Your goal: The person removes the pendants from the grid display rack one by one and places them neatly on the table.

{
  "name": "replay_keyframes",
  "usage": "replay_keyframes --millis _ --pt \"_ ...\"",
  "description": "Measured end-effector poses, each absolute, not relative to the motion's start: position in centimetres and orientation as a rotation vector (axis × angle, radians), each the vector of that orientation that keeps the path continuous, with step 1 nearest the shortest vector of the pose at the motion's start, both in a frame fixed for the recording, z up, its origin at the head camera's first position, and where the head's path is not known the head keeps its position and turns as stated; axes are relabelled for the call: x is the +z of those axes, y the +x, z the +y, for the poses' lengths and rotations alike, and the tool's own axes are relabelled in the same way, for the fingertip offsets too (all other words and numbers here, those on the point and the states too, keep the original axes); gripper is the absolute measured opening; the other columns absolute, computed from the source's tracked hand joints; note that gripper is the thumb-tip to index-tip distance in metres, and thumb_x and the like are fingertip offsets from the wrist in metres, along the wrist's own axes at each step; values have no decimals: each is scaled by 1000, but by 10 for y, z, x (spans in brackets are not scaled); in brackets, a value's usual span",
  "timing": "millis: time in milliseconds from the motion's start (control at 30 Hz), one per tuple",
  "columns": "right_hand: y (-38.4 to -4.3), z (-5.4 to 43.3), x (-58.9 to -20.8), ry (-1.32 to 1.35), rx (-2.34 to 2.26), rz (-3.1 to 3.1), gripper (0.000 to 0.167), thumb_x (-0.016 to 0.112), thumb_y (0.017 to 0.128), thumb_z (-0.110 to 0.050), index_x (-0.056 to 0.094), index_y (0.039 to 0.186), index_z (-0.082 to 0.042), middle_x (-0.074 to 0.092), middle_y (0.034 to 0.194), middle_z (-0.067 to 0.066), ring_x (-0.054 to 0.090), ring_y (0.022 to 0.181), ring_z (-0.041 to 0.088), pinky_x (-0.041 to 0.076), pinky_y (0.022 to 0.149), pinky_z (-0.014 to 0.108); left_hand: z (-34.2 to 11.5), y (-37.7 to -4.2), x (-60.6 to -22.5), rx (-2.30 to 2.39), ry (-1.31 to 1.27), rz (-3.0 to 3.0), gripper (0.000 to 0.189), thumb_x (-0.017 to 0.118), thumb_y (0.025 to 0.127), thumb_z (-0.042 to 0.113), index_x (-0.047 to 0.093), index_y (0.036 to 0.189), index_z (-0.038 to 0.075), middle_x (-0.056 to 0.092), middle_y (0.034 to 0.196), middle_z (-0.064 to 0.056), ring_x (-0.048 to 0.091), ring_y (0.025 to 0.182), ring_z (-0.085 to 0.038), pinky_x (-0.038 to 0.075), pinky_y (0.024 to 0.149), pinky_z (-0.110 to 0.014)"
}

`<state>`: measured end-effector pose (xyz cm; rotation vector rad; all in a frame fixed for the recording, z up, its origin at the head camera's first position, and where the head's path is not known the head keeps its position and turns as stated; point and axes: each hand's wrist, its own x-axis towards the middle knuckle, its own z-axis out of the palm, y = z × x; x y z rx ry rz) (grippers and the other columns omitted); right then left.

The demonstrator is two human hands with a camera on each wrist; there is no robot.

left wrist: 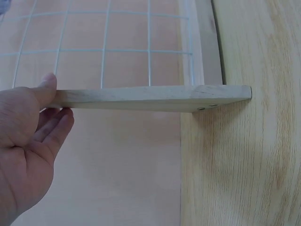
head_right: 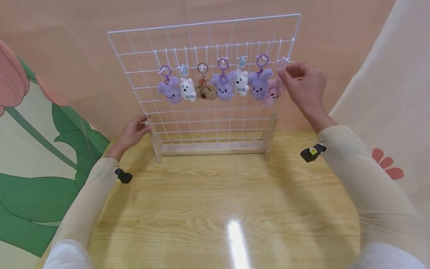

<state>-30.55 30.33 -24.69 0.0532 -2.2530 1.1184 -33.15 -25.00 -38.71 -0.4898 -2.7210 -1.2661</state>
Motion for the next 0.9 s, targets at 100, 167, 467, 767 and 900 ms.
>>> replay_keyframes --millis 100,167,467,767,900 --pt "-307 303 -247 29 1167 -2243 37 80 89 -40 78 112 -11 72 86 -23 63 74 -11 51 67 3 -248 -332 -386 -1279 -492 -2715 53 63 103 10 44 150 -5 50 147 -29 56 129 -46 52 107 -52" --pt "-308 304 -246 13 1185 -2240 38 81 88 -41 78 111 -11 69 82 -27 63 72 -10 51 64 4 -248 -332 -386 -1287 -497 -2715 52 62 103 9 44 149 -6 50 147 -29 57 129 -46 52 107 -51" --pt "-312 304 -244 2 1133 -2235 46 79 89 -44 77 112 -4 72 80 -25 62 63 -11 50 54 4 -249 -332 -386 -1307 -516 -2706 51 61 103 8 43 149 -8 51 145 -31 57 129 -46 53 106 -51" --pt "-312 299 -240 -24 1022 -2193 44 73 93 -41 78 107 0 53 63 -41 55 57 -14 45 55 4 -249 -332 -386 -1304 -503 -2700 50 61 103 7 45 148 -8 52 144 -32 57 128 -47 53 105 -51" --pt "-314 298 -241 -23 1019 -2151 40 71 93 -37 78 105 1 51 64 -39 54 58 -12 45 56 6 -249 -331 -386 -1299 -499 -2700 50 62 103 8 45 148 -7 53 143 -31 58 127 -46 54 104 -51"
